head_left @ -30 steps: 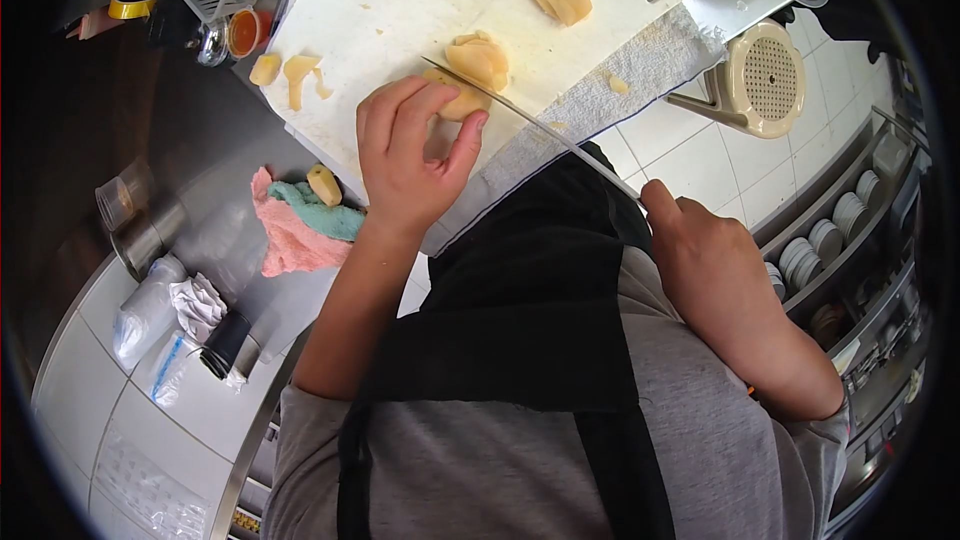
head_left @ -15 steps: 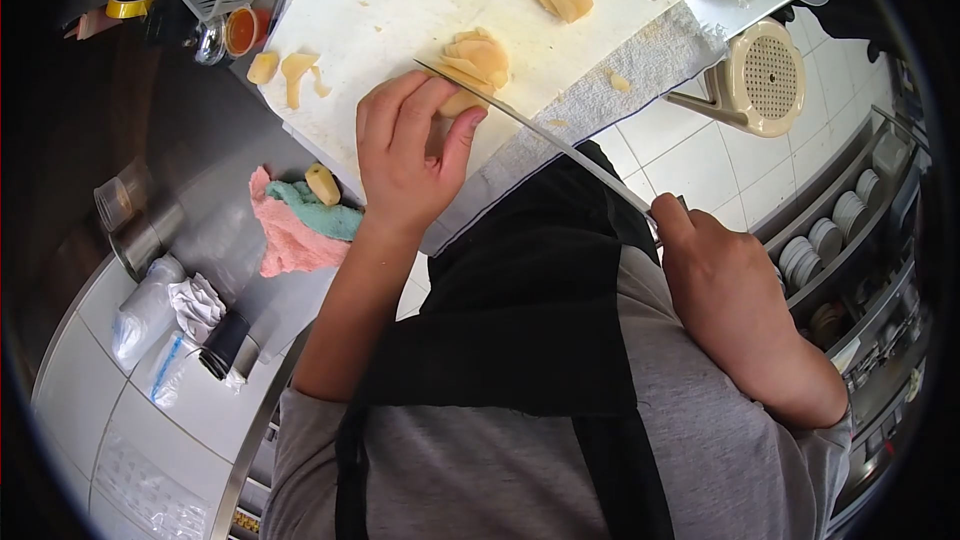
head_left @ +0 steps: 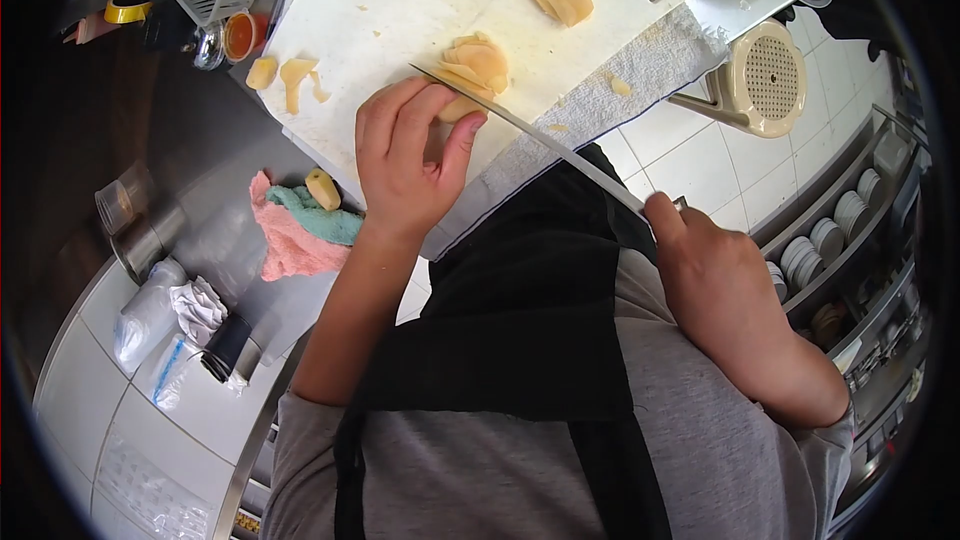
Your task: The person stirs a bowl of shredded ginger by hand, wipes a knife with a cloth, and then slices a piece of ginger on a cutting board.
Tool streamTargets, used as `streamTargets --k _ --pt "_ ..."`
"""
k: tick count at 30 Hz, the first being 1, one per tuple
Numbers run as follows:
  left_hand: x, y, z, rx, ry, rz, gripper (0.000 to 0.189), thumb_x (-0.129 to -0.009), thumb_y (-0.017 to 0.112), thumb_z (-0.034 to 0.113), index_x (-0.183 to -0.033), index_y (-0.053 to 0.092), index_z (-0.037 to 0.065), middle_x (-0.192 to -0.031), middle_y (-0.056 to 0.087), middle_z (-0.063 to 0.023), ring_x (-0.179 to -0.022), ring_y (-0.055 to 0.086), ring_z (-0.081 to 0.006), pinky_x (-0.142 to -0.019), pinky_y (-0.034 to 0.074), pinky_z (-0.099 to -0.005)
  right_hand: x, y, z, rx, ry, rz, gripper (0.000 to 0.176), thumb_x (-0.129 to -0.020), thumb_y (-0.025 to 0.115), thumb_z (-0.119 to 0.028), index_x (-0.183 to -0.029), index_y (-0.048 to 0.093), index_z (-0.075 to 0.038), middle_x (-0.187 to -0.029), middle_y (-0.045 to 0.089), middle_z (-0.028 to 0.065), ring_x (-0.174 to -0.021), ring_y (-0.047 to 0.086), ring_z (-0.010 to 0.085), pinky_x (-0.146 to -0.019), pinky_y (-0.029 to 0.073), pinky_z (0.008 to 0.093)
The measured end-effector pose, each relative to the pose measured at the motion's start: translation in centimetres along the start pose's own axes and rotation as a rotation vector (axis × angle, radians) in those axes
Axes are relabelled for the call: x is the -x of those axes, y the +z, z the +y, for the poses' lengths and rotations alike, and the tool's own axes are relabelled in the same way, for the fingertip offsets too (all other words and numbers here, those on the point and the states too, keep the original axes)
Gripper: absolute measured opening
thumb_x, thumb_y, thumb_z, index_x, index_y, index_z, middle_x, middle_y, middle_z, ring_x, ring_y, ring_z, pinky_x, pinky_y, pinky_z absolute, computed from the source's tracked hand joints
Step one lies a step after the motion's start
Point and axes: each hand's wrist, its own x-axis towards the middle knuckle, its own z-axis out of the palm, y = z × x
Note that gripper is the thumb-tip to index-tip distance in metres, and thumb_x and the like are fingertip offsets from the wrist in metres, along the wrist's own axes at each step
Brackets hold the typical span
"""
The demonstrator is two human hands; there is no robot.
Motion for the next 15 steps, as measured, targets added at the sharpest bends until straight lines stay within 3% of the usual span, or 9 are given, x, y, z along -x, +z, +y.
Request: streamTargets --k 15 --pt "0.0 0.0 0.0 -0.004 0.004 0.014 0.033 -0.075 0.083 0.015 -0.103 0.067 0.006 -0.108 0.063 -0.0102 -0.094 0.06 -0.029 -0.082 0.048 -0.038 -1.9 0.4 -0.7 0.065 -0.013 0.01 0.017 -0.089 0.057 -0.004 -0.103 0.048 -0.007 -0.07 0.062 0.0114 -0.058 0.069 0.0279 -0.05 0.055 0.0374"
